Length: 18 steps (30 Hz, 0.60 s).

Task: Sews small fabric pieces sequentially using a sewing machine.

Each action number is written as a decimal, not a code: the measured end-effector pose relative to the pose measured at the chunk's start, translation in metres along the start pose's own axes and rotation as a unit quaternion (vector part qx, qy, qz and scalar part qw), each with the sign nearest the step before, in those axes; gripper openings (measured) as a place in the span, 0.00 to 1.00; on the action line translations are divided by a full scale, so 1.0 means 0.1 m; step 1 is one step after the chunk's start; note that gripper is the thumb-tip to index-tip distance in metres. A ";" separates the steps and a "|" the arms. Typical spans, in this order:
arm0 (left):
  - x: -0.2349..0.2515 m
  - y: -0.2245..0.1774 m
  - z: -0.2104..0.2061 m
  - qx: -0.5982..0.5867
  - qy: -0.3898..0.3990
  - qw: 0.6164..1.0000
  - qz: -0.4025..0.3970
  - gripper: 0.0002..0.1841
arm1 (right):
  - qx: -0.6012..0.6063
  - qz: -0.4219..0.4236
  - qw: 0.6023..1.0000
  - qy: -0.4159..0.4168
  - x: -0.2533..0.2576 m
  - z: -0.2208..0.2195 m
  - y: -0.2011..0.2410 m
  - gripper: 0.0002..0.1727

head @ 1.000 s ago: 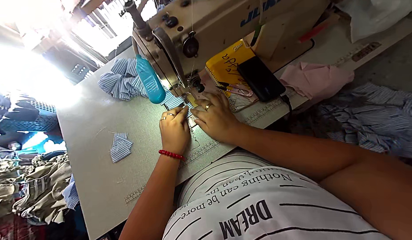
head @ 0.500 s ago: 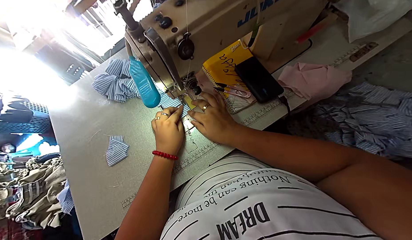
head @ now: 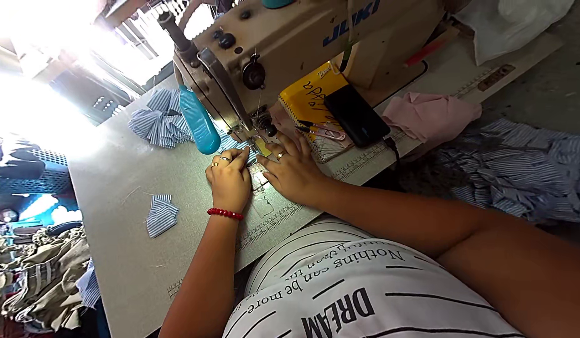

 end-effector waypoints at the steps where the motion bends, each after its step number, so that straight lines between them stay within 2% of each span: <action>1: 0.01 0.01 0.00 0.002 0.000 1.000 0.004 0.22 | 0.004 0.001 1.000 -0.001 0.00 0.01 0.00 0.25; 12: 0.06 -0.01 -0.02 0.037 -0.005 0.998 0.044 0.24 | 0.015 0.024 0.999 -0.036 -0.03 0.00 0.00 0.22; 18: 0.11 0.00 -0.03 0.068 0.010 0.994 0.084 0.24 | 0.011 0.027 0.999 -0.023 -0.01 -0.01 0.00 0.22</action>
Point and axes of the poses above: each hand's wrist, its own x-axis towards the middle knuckle, its own z-axis out of the back of the hand, y = z × x, the point moved 2 cm from there along x, towards the middle knuckle, and after that the axes turned 12 degrees about -y, right-handed, at the moved point
